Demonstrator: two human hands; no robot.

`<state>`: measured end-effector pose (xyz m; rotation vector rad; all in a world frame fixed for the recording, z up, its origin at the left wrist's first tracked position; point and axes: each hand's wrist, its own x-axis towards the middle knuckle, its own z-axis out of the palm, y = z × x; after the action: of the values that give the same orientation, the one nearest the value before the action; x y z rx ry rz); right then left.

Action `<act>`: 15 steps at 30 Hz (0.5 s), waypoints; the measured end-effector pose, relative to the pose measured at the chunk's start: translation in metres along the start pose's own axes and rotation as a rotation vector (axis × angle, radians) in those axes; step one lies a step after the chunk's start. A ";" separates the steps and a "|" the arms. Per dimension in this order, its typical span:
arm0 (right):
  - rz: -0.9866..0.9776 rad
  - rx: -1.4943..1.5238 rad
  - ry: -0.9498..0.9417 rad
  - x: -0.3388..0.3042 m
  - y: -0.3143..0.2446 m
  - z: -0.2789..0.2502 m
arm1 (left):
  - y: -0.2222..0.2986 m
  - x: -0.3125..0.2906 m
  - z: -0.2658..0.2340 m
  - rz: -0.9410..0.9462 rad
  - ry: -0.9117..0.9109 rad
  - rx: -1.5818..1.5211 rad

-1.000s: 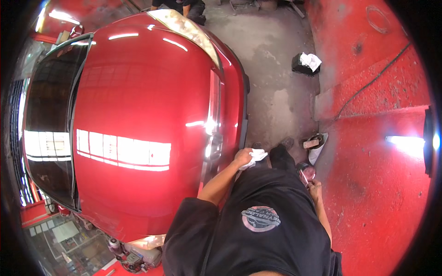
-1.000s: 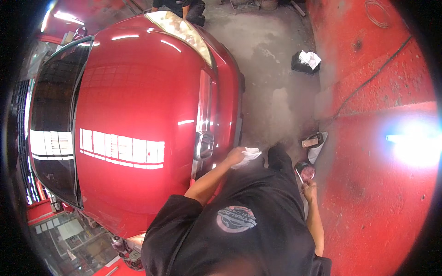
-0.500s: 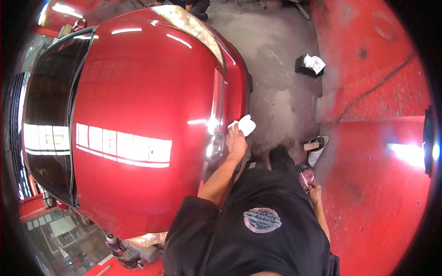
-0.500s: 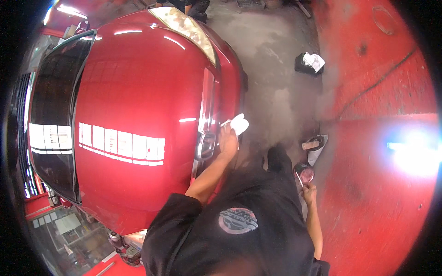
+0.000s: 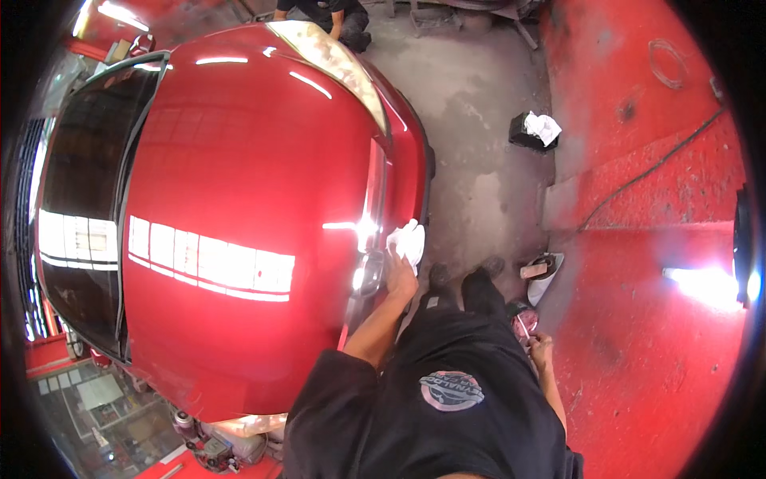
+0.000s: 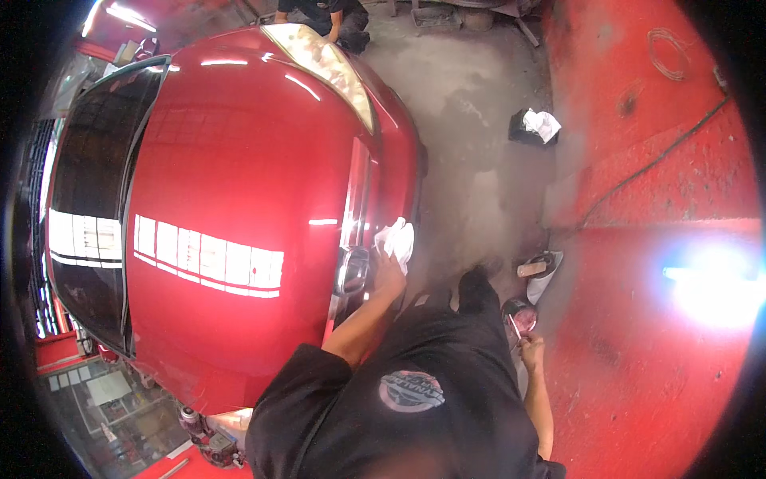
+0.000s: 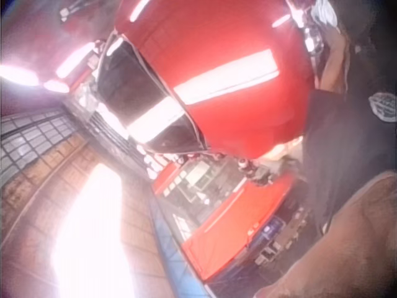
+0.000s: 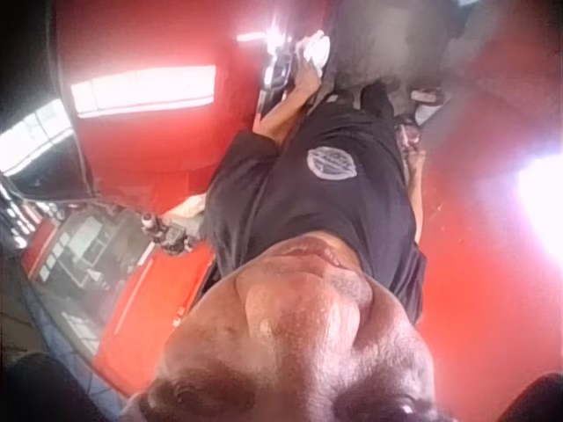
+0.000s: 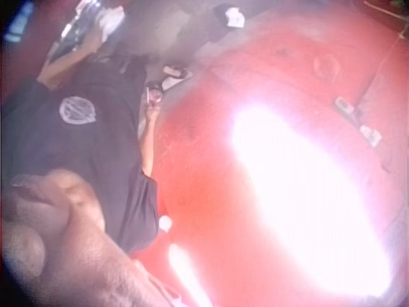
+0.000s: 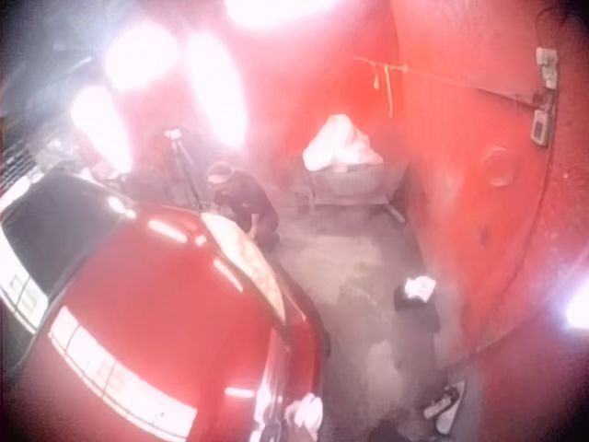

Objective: The person wipes the front bumper and headlight area of a red car with a white cloth. They use a toothbrush to scrub the crevices around the headlight and then continue wiping the hood and bumper. Another person is visible cleaning the wheel in the background.

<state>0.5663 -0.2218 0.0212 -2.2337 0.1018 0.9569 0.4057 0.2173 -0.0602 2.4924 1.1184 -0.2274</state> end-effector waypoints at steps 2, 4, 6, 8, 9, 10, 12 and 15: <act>0.009 -0.026 -0.004 0.001 -0.001 -0.003 | 0.004 -0.005 -0.007 0.041 0.001 0.063; 0.016 -0.041 -0.004 0.004 -0.001 -0.004 | 0.009 -0.009 -0.014 0.102 0.020 0.122; 0.024 -0.044 -0.001 0.005 0.001 -0.006 | 0.013 -0.013 -0.018 0.185 0.057 0.177; 0.033 -0.058 -0.016 0.007 -0.001 -0.007 | 0.008 -0.011 -0.015 0.169 -0.065 0.211; 0.039 -0.065 -0.023 0.008 -0.003 -0.008 | 0.004 -0.010 -0.011 0.161 -0.126 0.228; 0.041 -0.066 -0.032 0.009 -0.005 -0.010 | -0.004 -0.011 0.000 0.155 -0.084 0.197; 0.041 -0.065 -0.049 0.015 -0.012 -0.014 | -0.019 -0.008 0.022 0.141 0.006 0.138; 0.030 -0.019 0.022 0.013 -0.016 -0.021 | 0.009 -0.002 -0.001 0.000 -0.023 0.067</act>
<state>0.5936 -0.2203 0.0313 -2.2669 0.1367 0.9526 0.4110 0.2104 -0.0560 2.5419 1.1191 -0.2973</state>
